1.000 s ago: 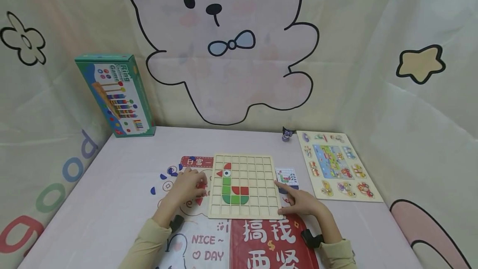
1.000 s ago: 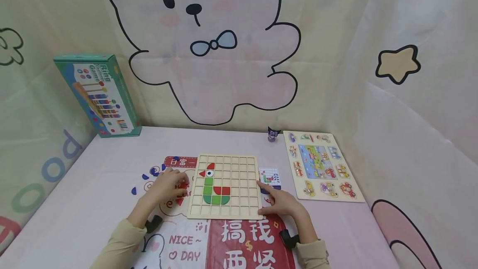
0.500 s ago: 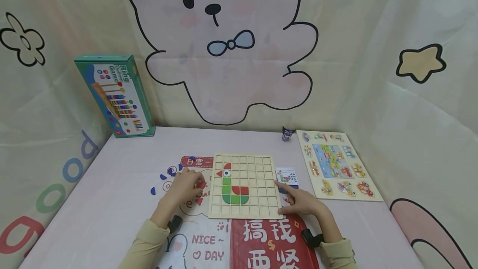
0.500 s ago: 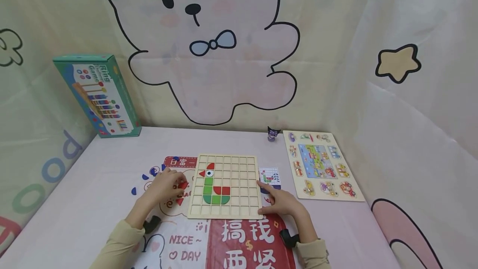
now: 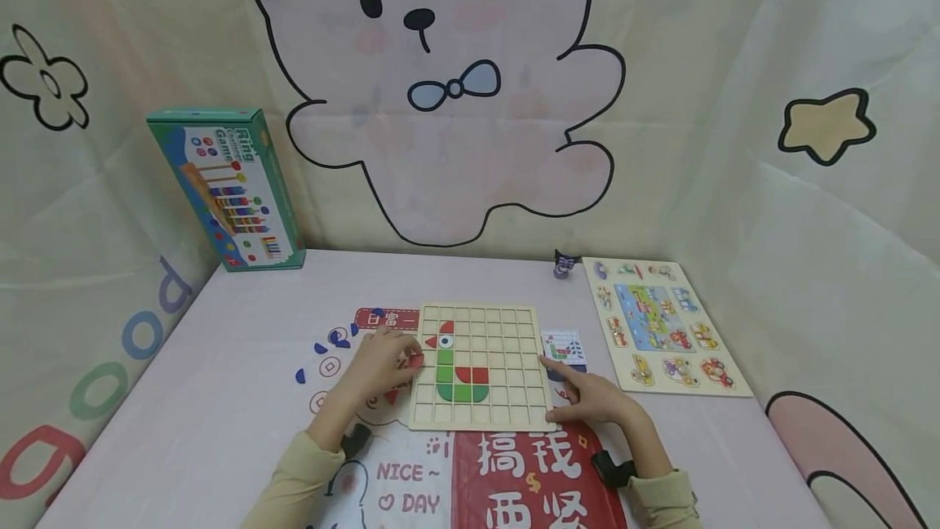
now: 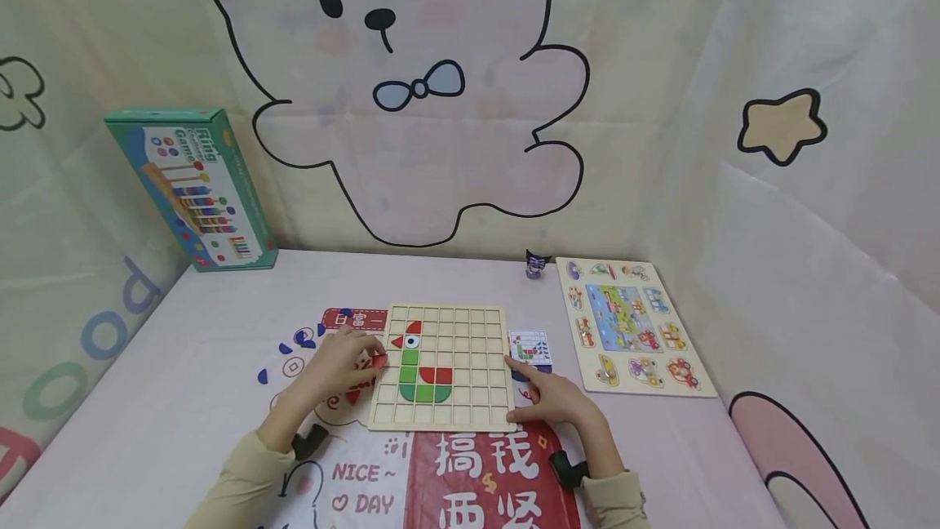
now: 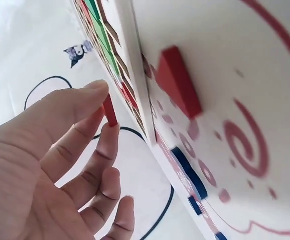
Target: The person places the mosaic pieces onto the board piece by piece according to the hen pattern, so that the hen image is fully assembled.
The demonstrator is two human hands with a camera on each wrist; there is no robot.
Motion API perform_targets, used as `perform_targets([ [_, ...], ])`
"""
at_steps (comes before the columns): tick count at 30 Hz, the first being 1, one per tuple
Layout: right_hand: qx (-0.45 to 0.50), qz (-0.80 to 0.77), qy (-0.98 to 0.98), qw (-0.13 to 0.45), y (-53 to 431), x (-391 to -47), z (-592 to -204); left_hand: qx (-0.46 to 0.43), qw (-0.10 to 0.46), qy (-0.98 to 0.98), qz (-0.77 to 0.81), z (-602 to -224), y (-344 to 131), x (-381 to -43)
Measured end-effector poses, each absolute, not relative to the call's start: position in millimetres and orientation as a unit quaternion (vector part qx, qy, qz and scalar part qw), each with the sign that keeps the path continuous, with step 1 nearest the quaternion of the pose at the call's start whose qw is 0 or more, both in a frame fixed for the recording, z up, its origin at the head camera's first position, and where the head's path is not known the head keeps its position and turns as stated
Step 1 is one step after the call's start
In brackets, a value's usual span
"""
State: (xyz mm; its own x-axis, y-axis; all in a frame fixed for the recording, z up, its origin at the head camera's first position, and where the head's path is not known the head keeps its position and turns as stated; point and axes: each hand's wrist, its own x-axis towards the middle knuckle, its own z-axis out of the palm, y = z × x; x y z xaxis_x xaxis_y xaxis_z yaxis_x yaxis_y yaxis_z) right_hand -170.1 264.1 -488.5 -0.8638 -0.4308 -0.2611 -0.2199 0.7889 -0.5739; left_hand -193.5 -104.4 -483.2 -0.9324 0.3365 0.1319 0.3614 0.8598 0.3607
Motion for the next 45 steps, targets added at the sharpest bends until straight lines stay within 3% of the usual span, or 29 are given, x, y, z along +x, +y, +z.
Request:
perform_targets([
  [14, -0.172, -0.270, 0.928, 0.191, 263, -170, -490, -0.265, 0.024, -0.933, -0.241, -485, -69, -200],
  [22, -0.169, -0.271, 0.928, 0.191, 263, -170, -490, -0.276, -0.008, -0.934, -0.225, -483, -47, -202],
  [45, -0.150, -0.273, 0.929, 0.202, 263, -170, -490, -0.296, -0.033, -0.926, -0.230, -483, -3, -209],
])
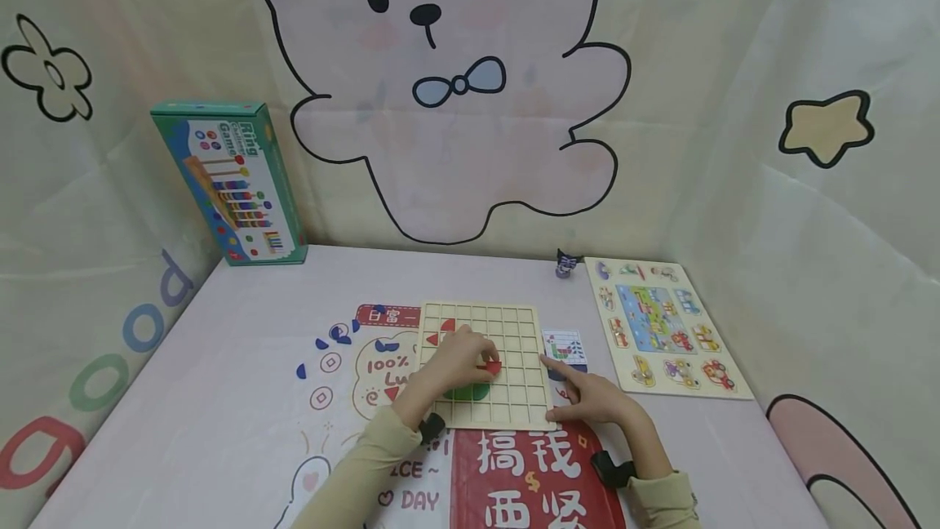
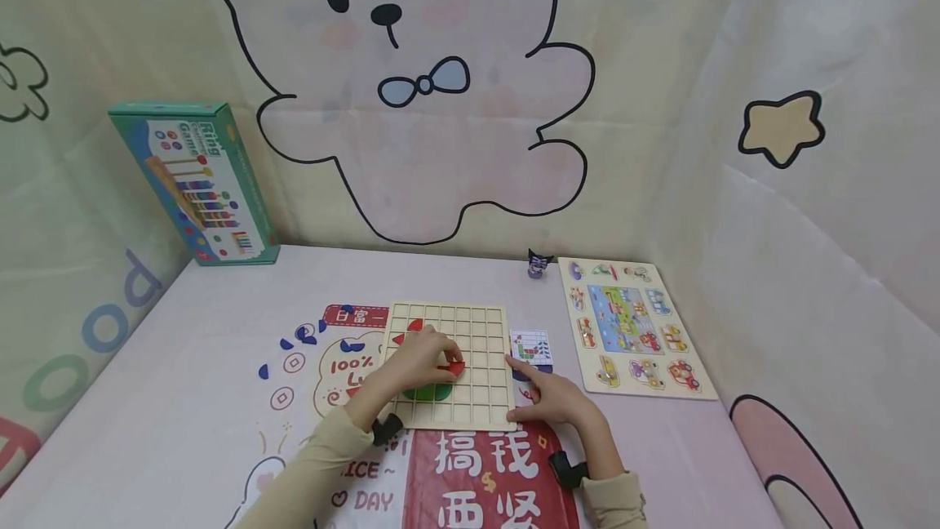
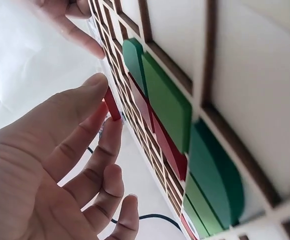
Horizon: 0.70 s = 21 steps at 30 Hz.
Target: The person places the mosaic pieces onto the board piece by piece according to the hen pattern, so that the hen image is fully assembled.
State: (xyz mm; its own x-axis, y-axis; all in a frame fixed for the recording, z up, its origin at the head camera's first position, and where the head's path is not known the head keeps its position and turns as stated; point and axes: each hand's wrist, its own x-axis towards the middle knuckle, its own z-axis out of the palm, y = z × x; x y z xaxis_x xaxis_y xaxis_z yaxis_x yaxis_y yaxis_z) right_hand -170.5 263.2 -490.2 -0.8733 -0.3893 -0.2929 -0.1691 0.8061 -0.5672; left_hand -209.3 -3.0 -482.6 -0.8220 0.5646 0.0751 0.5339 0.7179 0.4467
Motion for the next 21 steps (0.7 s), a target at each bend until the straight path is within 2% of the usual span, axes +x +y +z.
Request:
perform_targets([
  [10, -0.155, -0.274, 0.927, 0.203, 264, -170, -489, 0.302, 0.021, 0.933, 0.196, -483, 10, -209],
  [21, -0.158, -0.272, 0.927, 0.202, 264, -171, -490, 0.278, 0.032, 0.940, 0.193, -483, 14, -206],
])
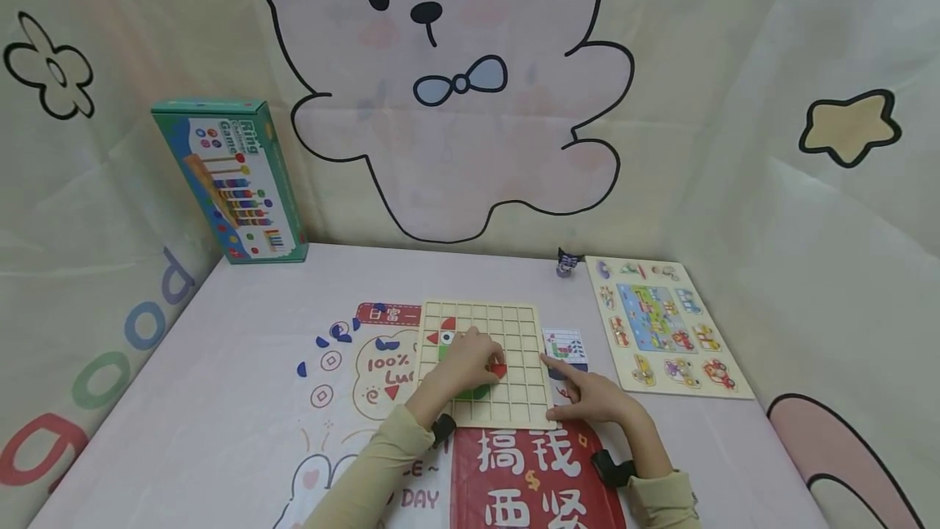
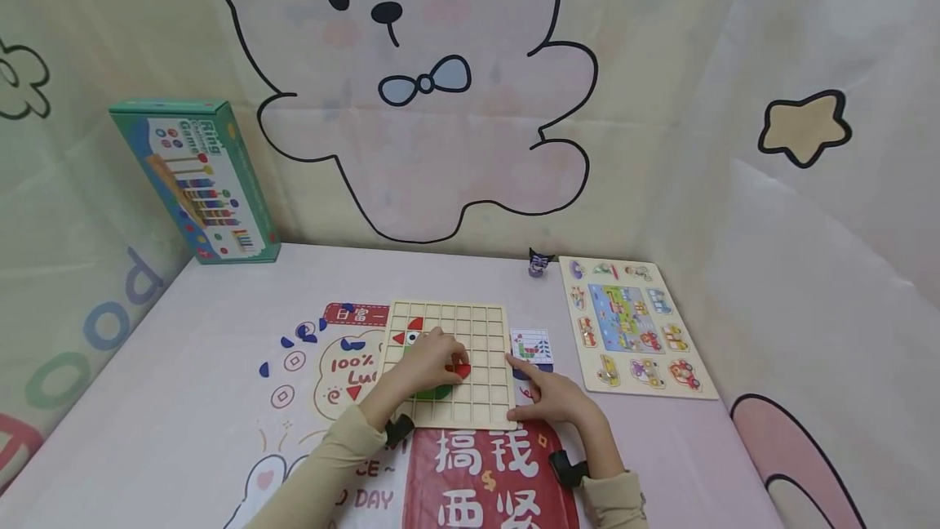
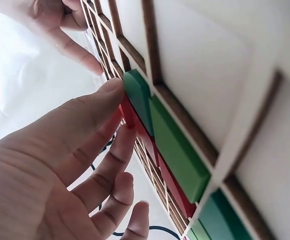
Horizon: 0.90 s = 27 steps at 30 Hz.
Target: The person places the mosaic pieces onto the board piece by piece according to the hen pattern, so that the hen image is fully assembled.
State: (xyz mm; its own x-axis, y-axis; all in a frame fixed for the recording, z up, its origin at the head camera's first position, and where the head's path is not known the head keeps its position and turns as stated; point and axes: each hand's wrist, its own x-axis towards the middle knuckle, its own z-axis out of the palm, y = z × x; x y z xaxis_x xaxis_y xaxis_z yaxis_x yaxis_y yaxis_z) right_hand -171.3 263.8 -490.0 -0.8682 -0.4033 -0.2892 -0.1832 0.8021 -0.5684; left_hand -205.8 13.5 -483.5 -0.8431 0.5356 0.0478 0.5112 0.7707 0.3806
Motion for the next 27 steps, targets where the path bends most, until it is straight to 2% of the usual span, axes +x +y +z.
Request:
perform_targets([
  [10, -0.157, -0.269, 0.929, 0.201, 264, -171, -489, 0.279, 0.036, 0.941, 0.191, -485, 13, -205],
  [27, -0.167, -0.268, 0.928, 0.197, 264, -171, -488, 0.291, -0.009, 0.931, 0.220, -476, -21, -189],
])
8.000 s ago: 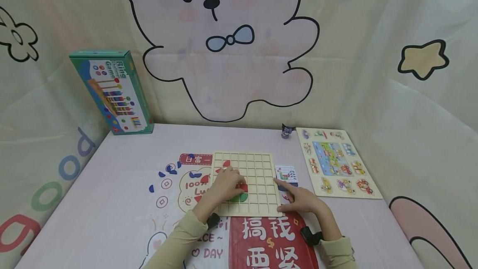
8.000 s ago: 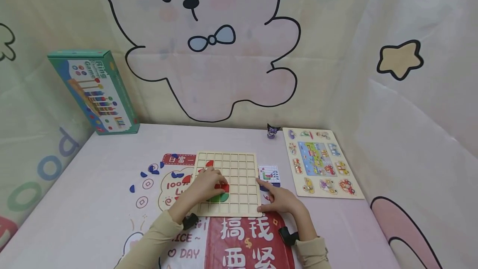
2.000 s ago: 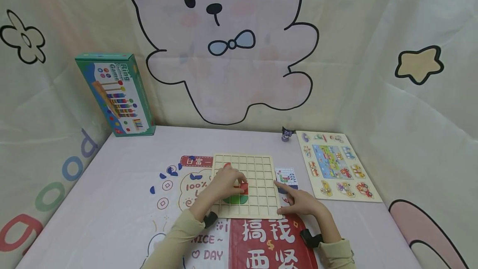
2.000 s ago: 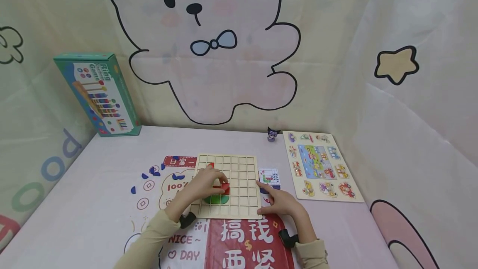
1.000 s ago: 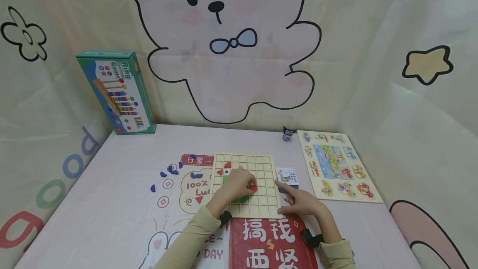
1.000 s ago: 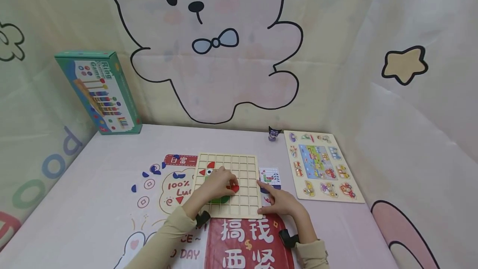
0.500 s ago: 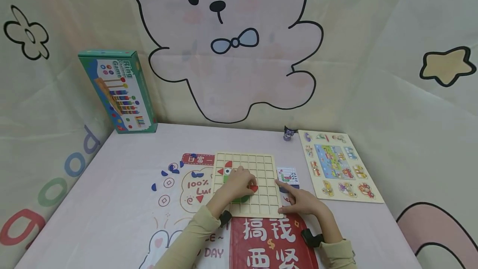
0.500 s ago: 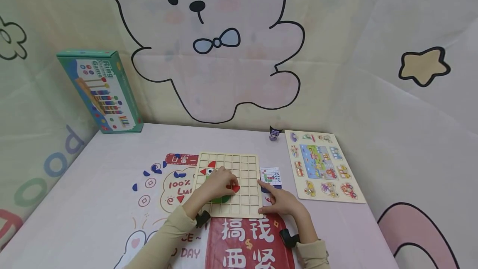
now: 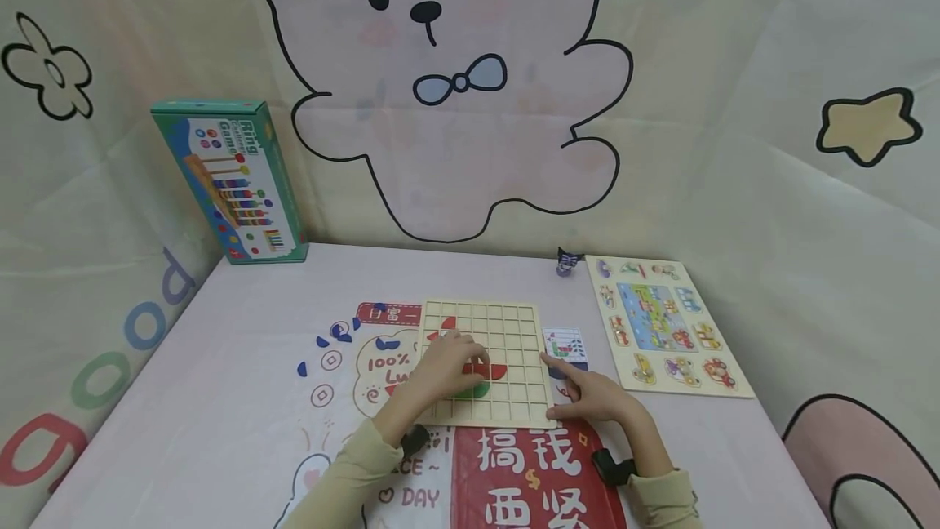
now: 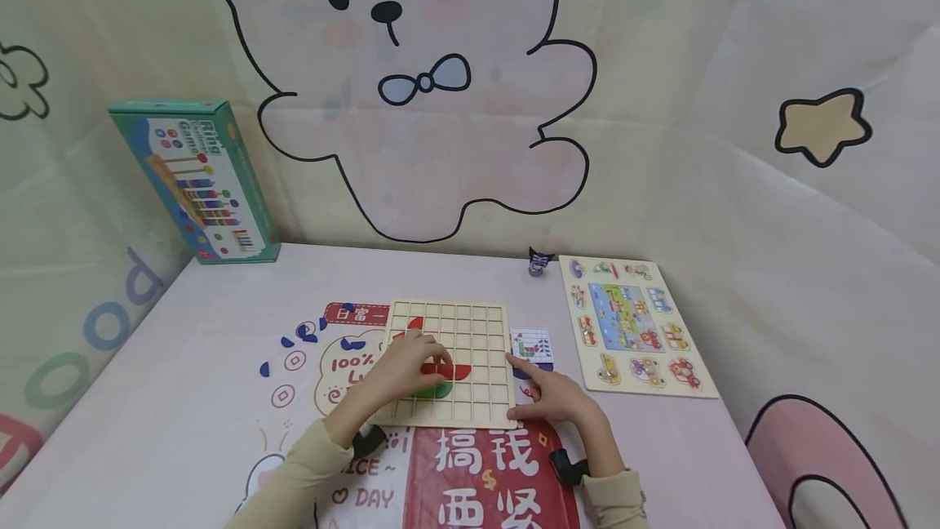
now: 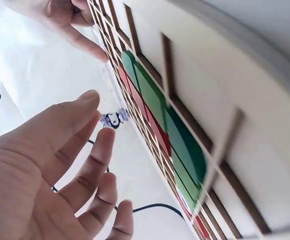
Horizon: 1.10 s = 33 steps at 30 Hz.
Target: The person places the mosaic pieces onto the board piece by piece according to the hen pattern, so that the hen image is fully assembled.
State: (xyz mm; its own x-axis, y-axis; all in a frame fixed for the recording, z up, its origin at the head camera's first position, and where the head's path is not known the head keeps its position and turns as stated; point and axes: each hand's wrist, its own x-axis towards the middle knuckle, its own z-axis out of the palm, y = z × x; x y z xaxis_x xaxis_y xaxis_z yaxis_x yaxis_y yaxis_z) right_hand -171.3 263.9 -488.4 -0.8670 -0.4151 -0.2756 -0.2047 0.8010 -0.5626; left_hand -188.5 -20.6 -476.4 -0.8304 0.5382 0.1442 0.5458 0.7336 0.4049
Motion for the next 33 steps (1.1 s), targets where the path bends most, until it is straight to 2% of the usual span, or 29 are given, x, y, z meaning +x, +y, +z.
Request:
perform_targets([
  [6, -0.177, -0.266, 0.927, 0.196, 264, -171, -489, -0.284, 0.037, -0.934, -0.214, -477, -35, -183],
  [16, -0.184, -0.253, 0.925, 0.216, 261, -169, -485, -0.260, 0.036, -0.941, -0.212, -486, -63, -174],
  [33, -0.200, -0.252, 0.924, 0.208, 264, -170, -489, -0.199, 0.019, -0.959, -0.201, -485, -113, -162],
])
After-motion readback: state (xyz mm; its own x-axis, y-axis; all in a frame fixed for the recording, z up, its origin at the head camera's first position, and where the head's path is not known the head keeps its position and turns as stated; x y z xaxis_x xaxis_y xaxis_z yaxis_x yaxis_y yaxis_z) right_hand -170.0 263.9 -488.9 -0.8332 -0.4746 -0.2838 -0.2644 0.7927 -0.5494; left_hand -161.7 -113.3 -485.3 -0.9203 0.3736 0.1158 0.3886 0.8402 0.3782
